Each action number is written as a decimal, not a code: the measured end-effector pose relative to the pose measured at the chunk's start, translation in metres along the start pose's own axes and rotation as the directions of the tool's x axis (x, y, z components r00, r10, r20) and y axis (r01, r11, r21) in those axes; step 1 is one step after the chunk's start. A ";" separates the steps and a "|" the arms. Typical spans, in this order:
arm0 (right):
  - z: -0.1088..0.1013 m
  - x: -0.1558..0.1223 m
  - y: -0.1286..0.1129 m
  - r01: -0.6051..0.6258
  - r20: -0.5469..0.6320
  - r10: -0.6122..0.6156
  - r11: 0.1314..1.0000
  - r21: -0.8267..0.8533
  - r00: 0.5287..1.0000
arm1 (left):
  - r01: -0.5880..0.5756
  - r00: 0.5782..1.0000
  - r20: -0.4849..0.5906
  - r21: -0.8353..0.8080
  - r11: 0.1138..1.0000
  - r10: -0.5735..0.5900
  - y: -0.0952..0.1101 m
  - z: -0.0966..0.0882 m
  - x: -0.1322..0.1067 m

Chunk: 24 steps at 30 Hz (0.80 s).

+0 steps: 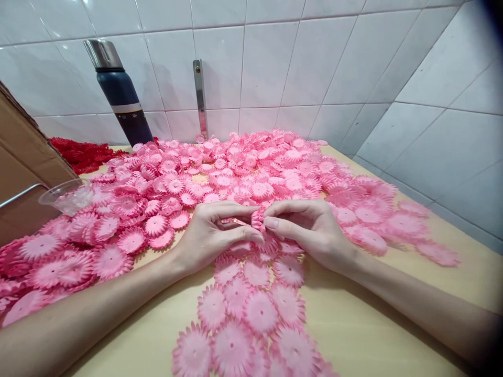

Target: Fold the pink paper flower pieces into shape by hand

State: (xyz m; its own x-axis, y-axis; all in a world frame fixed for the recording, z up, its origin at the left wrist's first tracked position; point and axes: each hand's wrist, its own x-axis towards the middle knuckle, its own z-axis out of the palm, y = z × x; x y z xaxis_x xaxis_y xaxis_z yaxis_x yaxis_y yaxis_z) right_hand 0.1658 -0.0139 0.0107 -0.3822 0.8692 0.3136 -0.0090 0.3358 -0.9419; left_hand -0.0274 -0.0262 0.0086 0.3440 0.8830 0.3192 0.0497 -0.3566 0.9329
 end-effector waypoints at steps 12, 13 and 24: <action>-0.001 0.000 -0.001 0.004 0.032 -0.004 1.000 0.006 0.999 | 0.003 1.000 -0.008 0.060 0.998 -0.003 0.000 -0.001 0.000; -0.001 0.000 -0.001 0.003 0.027 -0.003 1.000 0.002 1.000 | 0.005 1.000 -0.007 0.053 0.999 -0.005 0.000 -0.001 0.000; 0.000 0.001 0.000 0.003 -0.002 -0.003 1.000 0.021 1.000 | 0.023 1.000 -0.001 0.006 1.000 -0.023 0.000 0.000 0.000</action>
State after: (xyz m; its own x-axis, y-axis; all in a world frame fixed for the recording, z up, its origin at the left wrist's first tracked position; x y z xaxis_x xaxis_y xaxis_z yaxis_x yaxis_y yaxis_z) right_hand 0.1654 -0.0131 0.0113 -0.3800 0.8690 0.3168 -0.0297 0.3308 -0.9432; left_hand -0.0270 -0.0261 0.0089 0.3423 0.8911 0.2981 0.0633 -0.3384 0.9389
